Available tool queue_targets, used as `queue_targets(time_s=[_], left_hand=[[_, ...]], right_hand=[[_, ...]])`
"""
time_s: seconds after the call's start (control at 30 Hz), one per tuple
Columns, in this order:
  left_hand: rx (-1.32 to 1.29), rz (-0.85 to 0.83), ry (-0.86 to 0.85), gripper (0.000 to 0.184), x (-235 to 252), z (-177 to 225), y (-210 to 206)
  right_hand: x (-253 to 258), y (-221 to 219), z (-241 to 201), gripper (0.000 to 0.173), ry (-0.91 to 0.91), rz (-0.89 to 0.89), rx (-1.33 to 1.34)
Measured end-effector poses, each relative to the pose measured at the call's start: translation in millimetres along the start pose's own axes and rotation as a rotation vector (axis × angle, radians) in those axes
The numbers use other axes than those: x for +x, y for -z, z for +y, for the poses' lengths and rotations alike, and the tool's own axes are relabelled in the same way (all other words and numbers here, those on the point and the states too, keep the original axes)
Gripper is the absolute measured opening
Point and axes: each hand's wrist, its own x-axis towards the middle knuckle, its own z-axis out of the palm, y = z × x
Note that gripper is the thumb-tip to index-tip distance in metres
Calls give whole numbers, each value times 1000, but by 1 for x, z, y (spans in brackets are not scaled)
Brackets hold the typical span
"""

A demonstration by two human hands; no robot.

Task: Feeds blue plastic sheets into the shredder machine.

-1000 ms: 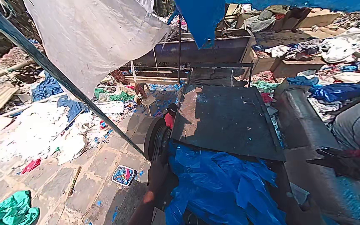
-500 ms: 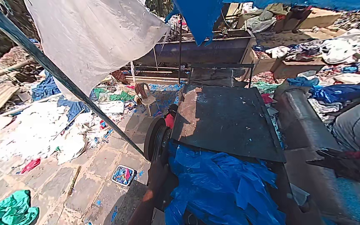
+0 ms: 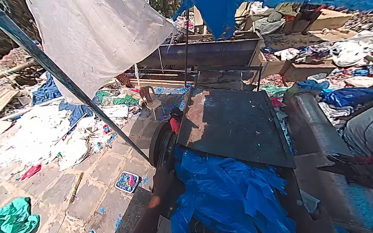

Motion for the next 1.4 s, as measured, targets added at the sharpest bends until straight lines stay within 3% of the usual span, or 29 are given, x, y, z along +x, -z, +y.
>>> queue_targets(time_s=[0.77,1.03,1.23,1.4], left_hand=[[-52,-21,-8,59,-19,9,22],[-18,2,-27,59,-6,1,6],[-62,-37,-10,57,-26,14,31],[-53,-29,-3,57,-24,13,29]], right_hand=[[1,-1,3,79,20,16,4],[-8,1,-7,77,8,9,20],[-11,2,-11,78,13,7,33],[-14,3,-15,76,9,5,20]])
